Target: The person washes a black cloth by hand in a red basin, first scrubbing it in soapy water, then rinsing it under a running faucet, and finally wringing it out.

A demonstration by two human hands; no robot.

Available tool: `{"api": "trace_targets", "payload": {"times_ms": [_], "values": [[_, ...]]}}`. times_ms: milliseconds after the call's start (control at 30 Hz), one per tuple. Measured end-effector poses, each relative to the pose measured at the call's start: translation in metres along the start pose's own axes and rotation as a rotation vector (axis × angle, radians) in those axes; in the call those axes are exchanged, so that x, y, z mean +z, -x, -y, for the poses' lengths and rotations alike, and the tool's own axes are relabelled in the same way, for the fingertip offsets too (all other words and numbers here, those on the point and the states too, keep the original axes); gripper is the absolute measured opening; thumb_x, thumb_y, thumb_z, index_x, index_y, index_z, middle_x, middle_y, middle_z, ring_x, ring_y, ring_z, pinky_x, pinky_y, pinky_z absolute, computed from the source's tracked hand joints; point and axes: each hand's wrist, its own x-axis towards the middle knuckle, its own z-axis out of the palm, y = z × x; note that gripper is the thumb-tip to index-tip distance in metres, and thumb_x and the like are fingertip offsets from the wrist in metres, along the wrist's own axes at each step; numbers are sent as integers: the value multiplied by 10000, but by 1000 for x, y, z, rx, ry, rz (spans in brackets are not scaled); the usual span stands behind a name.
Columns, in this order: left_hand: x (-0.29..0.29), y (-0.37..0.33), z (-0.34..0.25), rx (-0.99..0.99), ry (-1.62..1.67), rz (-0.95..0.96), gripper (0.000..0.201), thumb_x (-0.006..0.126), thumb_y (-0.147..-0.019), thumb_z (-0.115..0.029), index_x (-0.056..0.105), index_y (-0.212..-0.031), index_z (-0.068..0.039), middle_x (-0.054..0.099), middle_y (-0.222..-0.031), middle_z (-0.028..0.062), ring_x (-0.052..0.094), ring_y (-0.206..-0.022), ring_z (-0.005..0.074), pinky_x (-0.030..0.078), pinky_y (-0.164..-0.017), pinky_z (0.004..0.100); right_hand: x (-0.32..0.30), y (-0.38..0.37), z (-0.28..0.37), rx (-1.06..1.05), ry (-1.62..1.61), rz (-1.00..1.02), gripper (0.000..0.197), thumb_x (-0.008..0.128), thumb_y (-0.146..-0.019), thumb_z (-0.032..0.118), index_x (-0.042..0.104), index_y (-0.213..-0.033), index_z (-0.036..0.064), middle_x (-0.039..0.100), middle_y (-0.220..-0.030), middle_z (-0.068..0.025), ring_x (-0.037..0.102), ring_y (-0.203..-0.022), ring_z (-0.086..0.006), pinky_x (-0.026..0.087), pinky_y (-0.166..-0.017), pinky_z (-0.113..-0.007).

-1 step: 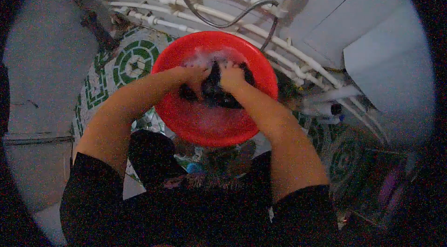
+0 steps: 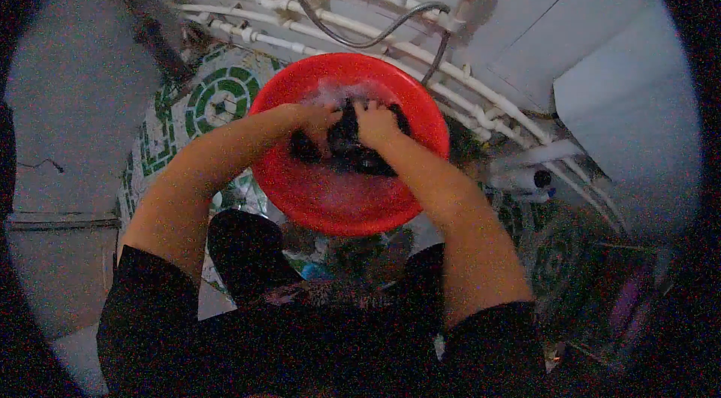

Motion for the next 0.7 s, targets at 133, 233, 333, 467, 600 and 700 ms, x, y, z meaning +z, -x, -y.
{"api": "trace_targets", "payload": {"times_ms": [133, 233, 333, 467, 600, 700], "values": [[24, -4, 6, -280, 264, -494, 790, 570, -759, -564, 297, -1377, -155, 227, -1442, 177, 247, -1304, 387, 212, -1010, 597, -27, 19, -13, 5, -71, -68, 685, 640, -685, 163, 357, -1309, 155, 469, -1177, -194, 580, -923, -353, 493, -726, -454], [47, -9, -7, -136, -125, -600, 804, 461, -784, -641, 224, -1417, -207, 171, -1464, 180, 174, -1333, 400, 137, -1010, 637, -23, 39, -25, -16, -33, -167, 805, 664, -674, 193, 276, -1378, 180, 381, -1298, -216, 507, -1049, -366, 454, -816, -460], [62, -13, -14, -73, -182, -425, 791, 435, -807, -630, 228, -1421, -177, 83, -1476, 205, 100, -1335, 449, 87, -1008, 654, 1, 40, -24, -126, 124, -65, 893, 651, -701, 303, 169, -1429, 115, 238, -1413, -221, 352, -1203, -361, 315, -971, -457], [56, -24, -13, -74, -209, -252, 832, 521, -801, -547, 221, -1409, -65, 58, -1466, 241, 86, -1327, 471, 86, -1006, 658, 32, 20, -12, -132, 333, 37, 901, 636, -709, 417, 213, -1404, 30, 247, -1401, -224, 260, -1281, -362, 249, -1019, -474], [64, -27, -3, 15, -2, -512, 806, 593, -722, -465, 334, -1332, -6, 215, -1409, 265, 171, -1305, 460, 146, -1034, 594, 41, 8, -16, -182, 82, -85, 833, 662, -662, 370, 328, -1324, -8, 292, -1350, -244, 255, -1274, -396, 195, -1050, -498], [60, -28, -3, -11, 256, -582, 855, 652, -689, -372, 258, -1338, 22, 231, -1385, 288, 168, -1294, 478, 165, -1058, 544, 52, 4, -16, -207, -231, -174, 843, 703, -620, 299, 340, -1314, -12, 288, -1344, -260, 244, -1273, -412, 178, -1070, -491]]}}
